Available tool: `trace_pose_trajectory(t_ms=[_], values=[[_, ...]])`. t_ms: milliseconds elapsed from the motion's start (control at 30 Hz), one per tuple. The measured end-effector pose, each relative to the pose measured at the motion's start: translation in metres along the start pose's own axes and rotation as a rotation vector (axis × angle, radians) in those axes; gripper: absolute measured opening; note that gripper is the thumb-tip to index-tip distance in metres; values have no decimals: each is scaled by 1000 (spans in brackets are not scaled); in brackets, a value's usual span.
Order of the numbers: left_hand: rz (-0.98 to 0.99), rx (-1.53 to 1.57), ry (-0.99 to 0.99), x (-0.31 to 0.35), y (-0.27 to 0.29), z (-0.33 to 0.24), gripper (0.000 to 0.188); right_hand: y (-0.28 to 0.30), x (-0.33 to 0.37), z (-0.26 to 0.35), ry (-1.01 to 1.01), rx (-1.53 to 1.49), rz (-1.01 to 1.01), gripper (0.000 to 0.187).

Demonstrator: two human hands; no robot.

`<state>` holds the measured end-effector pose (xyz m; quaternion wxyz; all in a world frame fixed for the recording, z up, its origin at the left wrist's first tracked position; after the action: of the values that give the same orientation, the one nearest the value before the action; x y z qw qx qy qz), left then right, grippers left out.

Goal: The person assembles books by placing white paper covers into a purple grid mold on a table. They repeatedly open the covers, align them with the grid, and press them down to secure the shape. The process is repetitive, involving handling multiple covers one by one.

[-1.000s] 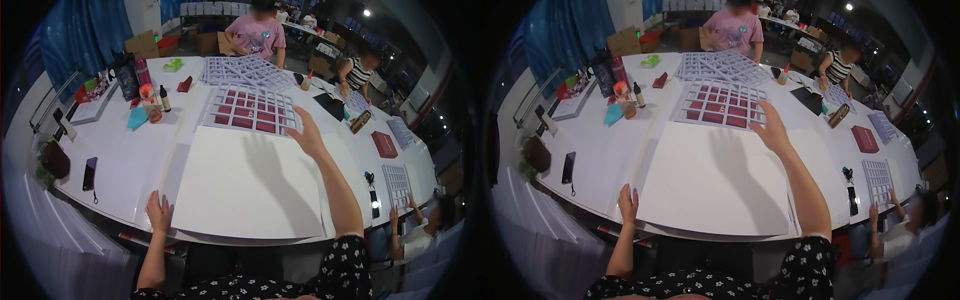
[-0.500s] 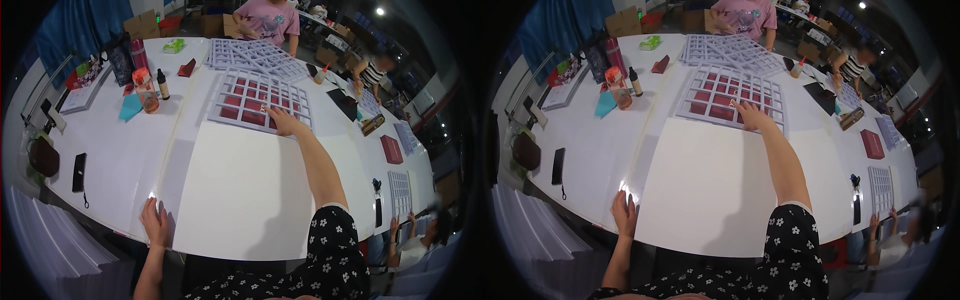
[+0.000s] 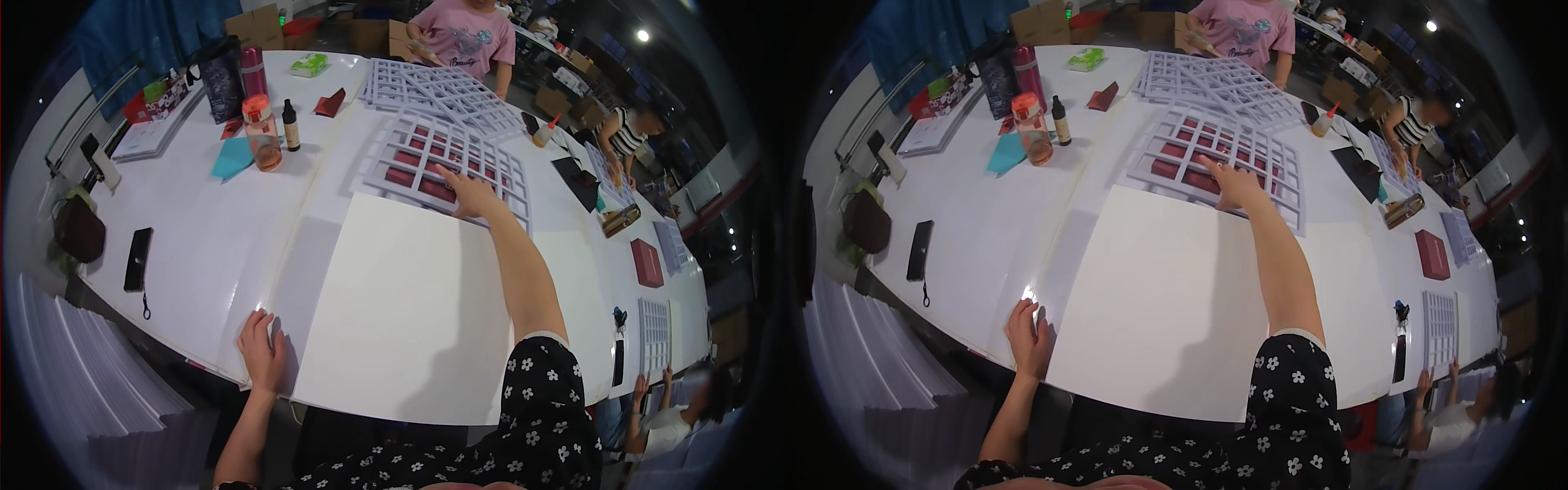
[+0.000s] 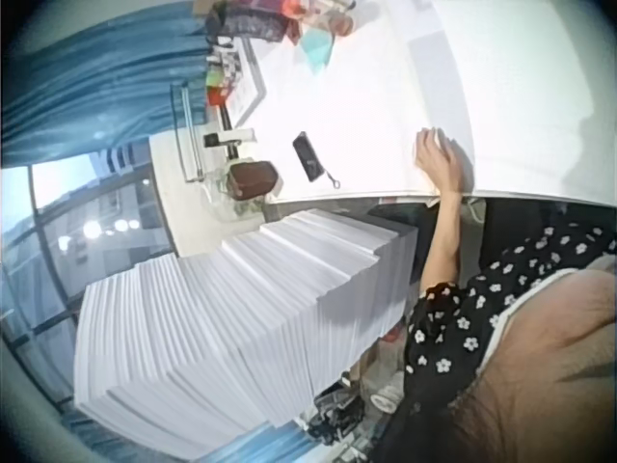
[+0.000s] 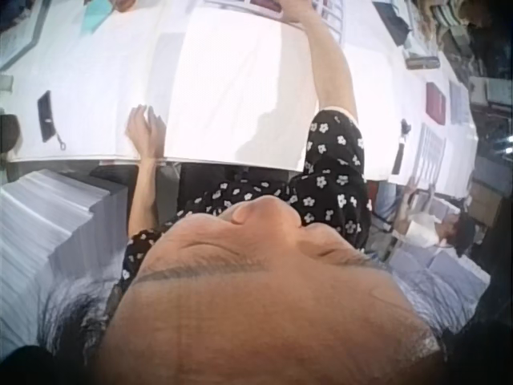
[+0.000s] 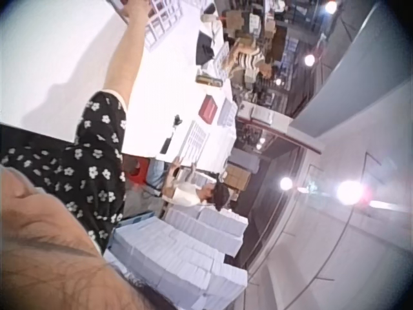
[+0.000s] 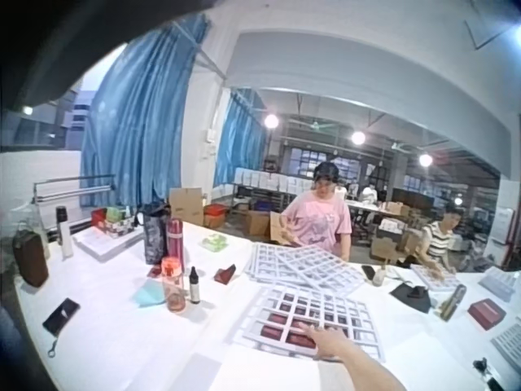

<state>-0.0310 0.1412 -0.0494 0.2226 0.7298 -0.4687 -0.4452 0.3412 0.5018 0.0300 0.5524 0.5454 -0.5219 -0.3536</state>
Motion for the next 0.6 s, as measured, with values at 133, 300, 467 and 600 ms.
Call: trace_pose_trajectory(t_ms=[133,300,467,600], values=[[-24,8,10,3,0,4,38,48,20,-12,-55,-103,-132,121],[-53,6,-24,2,-10,5,38,113,92,-31,37,-135,-278,116],[-89,-4,-15,7,-3,13,36,152,230,22,265,-198,-328,110],[-98,-10,-12,9,-1,10,35,128,339,62,363,-110,-300,111]])
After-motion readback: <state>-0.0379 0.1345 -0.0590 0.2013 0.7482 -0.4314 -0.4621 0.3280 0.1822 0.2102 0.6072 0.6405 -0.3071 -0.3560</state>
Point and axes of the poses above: each hand's wrist, its own x-axis away from the middle knuckle, its own y-axis out of the back of the hand, z = x × y, the point moved 7 cm from there along -x, towards the middle knuckle, and after that the axes turned 9 degrees about -y, right-handed, at the moved point
